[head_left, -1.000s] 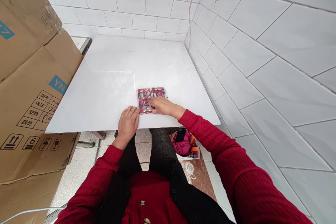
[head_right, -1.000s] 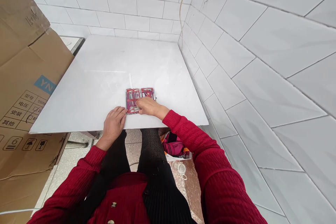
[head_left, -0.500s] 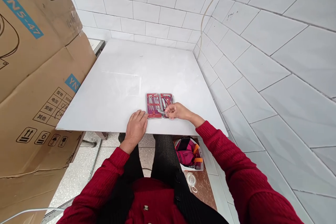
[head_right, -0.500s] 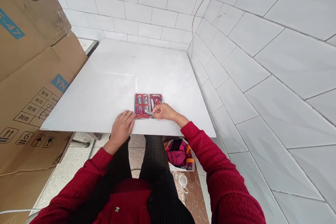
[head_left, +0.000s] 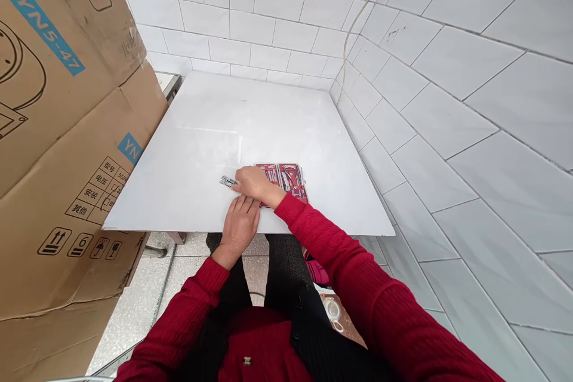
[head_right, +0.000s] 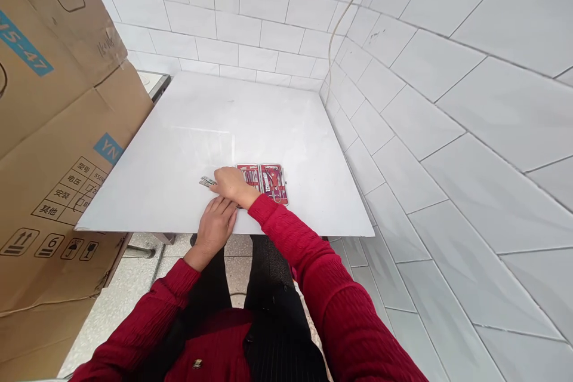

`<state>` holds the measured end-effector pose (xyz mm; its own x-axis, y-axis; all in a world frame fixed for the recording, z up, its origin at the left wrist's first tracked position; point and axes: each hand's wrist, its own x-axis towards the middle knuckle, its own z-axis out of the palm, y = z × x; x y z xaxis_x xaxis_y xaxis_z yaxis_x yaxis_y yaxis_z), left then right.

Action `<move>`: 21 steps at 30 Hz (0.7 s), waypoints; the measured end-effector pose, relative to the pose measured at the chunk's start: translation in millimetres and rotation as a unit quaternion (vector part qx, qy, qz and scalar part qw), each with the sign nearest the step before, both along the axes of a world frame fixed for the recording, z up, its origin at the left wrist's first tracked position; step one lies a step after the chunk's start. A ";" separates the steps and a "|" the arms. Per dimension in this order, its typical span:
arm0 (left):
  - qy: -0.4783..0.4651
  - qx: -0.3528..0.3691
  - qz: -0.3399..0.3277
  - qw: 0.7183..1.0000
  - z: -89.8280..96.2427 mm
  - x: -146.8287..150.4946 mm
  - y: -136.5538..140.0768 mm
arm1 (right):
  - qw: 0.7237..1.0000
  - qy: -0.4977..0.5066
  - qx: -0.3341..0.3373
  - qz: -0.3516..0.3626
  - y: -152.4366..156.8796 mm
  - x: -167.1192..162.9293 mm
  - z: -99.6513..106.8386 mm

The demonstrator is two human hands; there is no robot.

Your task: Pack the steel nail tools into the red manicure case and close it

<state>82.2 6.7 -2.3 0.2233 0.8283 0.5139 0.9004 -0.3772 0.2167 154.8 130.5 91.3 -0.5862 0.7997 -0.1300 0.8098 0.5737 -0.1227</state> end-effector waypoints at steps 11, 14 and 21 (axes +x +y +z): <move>0.000 -0.026 -0.009 1.000 -2.4 1.1 0.3 | 0.980 -0.034 0.000 -0.198 10.2 50.8 12.3; 0.013 -0.031 -0.016 0.999 -2.2 -0.2 -0.5 | 0.979 -0.032 -0.006 -0.199 13.7 41.4 11.3; 0.024 -0.024 -0.016 0.999 0.8 -0.6 -0.3 | 0.973 -0.037 -0.075 -0.215 38.1 30.2 17.0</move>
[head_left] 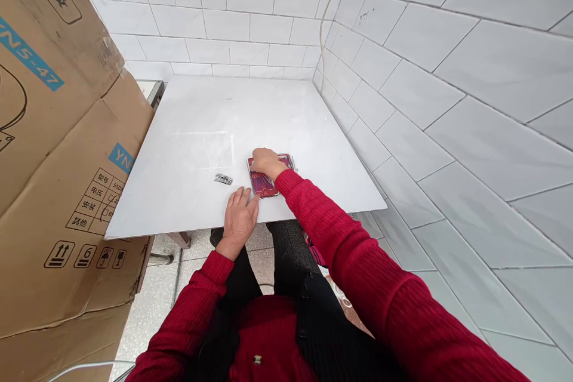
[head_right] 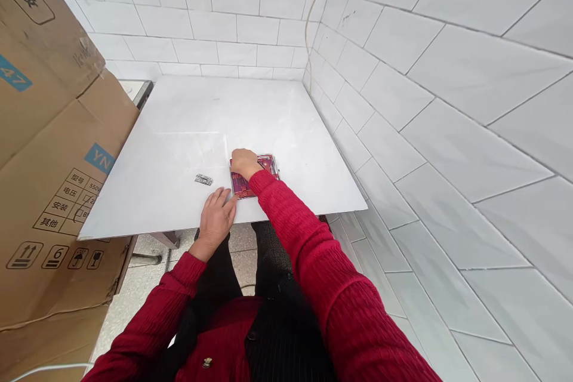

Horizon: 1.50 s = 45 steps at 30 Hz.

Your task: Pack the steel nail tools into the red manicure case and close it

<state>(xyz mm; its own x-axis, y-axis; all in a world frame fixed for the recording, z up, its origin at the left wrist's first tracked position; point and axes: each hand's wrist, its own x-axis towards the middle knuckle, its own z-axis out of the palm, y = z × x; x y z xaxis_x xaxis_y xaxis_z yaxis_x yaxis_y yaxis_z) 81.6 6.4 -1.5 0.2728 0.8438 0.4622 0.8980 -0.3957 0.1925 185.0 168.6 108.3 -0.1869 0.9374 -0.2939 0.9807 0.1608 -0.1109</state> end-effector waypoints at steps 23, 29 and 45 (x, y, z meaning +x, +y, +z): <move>-0.010 -0.008 -0.002 1.000 0.3 -0.1 1.6 | 0.999 0.045 0.007 -0.019 11.5 0.8 -15.3; -0.006 -0.013 -0.001 1.000 1.0 0.8 1.3 | 0.997 0.069 0.039 -0.023 11.8 7.7 -27.1; 0.017 -0.013 0.005 1.000 4.6 0.1 0.8 | 0.994 0.107 0.024 -0.028 19.0 21.7 -21.7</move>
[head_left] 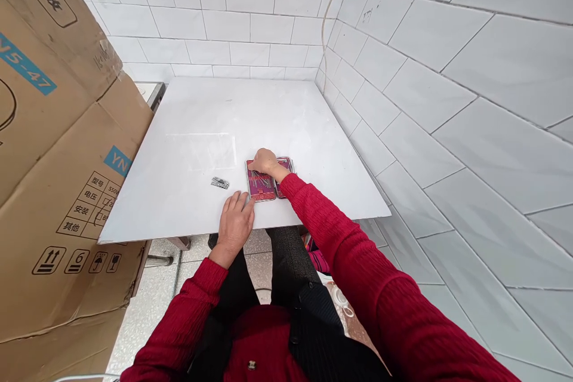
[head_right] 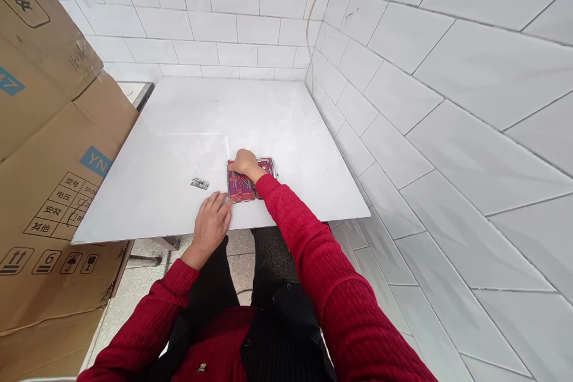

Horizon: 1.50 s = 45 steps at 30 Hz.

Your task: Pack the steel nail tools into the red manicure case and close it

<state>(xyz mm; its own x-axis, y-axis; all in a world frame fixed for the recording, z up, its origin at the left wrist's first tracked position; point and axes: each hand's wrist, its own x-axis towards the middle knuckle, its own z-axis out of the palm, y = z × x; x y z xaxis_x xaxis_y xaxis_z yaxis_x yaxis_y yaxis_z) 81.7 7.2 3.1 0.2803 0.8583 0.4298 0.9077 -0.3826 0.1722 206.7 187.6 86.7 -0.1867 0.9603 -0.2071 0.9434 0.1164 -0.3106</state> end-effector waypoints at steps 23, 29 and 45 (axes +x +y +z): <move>-0.005 -0.006 -0.007 1.000 -0.2 -1.1 0.0 | 0.985 0.157 -0.035 -0.064 19.1 2.6 -11.0; 0.009 0.010 -0.005 1.000 0.6 -0.7 -1.8 | 0.975 0.209 -0.022 -0.072 42.3 -4.9 1.5; 0.013 0.012 -0.003 1.000 -3.4 -0.8 -3.3 | 0.971 -0.001 -0.019 0.238 10.4 -93.6 6.5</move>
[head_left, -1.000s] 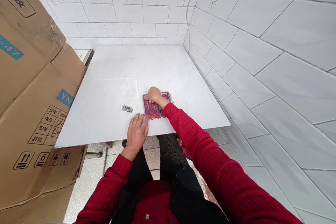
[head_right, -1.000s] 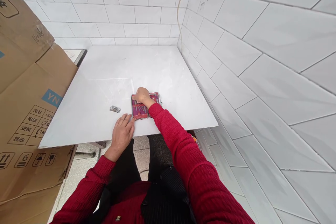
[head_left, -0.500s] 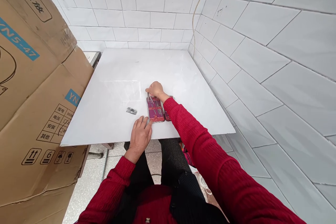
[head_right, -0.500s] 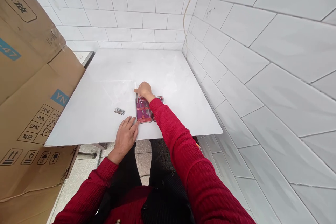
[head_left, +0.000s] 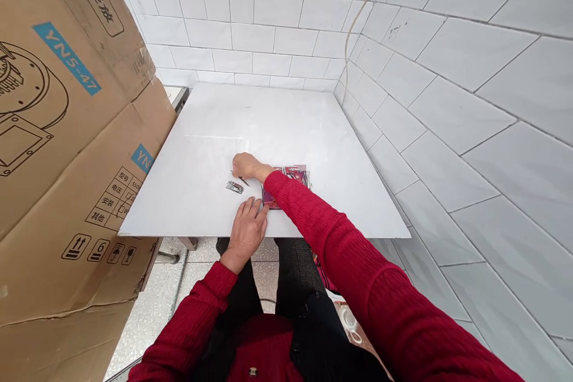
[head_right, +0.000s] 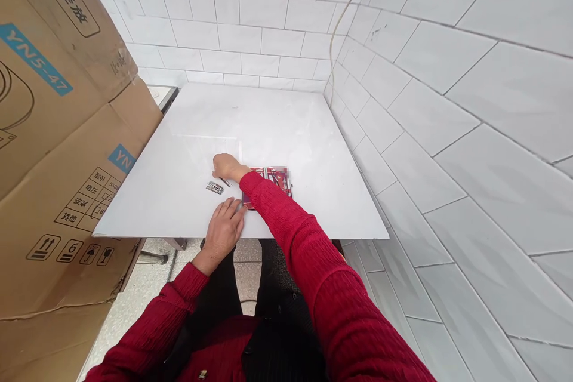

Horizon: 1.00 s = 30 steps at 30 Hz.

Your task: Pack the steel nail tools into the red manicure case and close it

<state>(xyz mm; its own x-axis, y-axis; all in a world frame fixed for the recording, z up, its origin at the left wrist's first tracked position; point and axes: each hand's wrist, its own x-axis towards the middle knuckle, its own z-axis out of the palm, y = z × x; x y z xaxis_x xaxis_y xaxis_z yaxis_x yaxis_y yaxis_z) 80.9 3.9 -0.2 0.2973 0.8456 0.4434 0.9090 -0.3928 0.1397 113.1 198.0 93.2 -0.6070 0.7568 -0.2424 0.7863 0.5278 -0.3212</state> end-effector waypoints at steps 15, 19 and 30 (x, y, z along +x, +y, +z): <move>-0.002 0.005 0.007 1.000 2.8 1.0 0.6 | 0.994 -0.041 0.089 -0.051 -32.6 42.7 -5.0; 0.004 -0.001 0.008 1.000 3.7 1.2 0.7 | 0.995 -0.026 0.093 -0.036 -34.8 40.1 -4.1; -0.024 -0.012 0.004 1.000 1.3 0.9 1.9 | 0.977 -0.053 0.061 -0.197 -23.6 104.3 4.6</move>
<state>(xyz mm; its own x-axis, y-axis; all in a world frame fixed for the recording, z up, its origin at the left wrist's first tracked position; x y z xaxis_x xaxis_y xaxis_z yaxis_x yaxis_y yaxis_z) 81.8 5.7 1.1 0.2703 0.8579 0.4369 0.9039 -0.3824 0.1916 217.4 174.4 97.7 -0.2389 0.9540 -0.1810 0.9618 0.2068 -0.1793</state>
